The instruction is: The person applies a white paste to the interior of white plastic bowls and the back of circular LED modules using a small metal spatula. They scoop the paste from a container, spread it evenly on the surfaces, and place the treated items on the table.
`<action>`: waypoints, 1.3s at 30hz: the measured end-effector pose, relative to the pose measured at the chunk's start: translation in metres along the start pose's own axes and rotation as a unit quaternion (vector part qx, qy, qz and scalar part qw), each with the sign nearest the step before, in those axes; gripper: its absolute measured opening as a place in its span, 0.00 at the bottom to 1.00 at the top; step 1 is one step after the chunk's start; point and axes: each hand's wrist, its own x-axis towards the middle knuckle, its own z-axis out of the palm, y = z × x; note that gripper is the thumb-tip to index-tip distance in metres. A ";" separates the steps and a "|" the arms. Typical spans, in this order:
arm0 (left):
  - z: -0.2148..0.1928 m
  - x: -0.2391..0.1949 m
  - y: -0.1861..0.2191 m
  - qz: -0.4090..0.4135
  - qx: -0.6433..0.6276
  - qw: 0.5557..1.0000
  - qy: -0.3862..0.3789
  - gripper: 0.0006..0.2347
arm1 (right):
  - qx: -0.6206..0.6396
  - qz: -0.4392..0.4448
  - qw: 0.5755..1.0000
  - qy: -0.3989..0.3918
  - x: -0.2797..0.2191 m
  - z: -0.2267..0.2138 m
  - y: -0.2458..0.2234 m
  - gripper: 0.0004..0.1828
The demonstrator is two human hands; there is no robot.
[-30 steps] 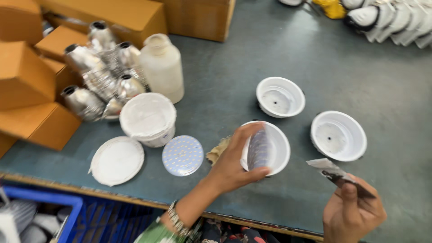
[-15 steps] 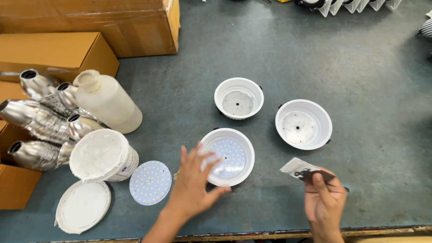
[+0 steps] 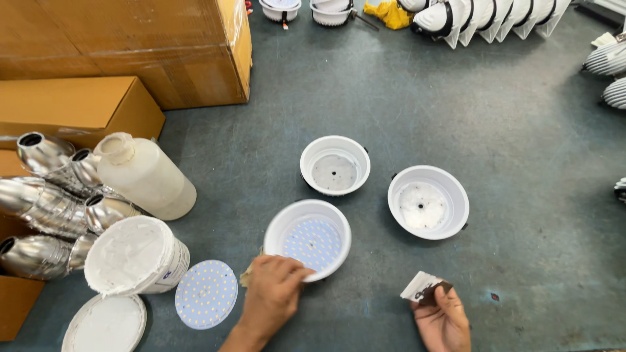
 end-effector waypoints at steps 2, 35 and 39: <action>-0.011 0.016 -0.012 -0.018 0.052 0.997 0.051 0.12 | 0.028 0.026 0.999 -0.008 0.008 -0.014 0.005 0.12; 0.098 0.276 -0.229 -0.337 0.112 0.931 -0.082 0.30 | -0.168 0.079 0.980 0.073 0.064 -0.037 0.021 0.21; 0.116 0.300 -0.192 -0.351 0.083 0.925 -0.118 0.18 | -0.124 0.105 0.976 0.142 0.061 -0.044 0.017 0.19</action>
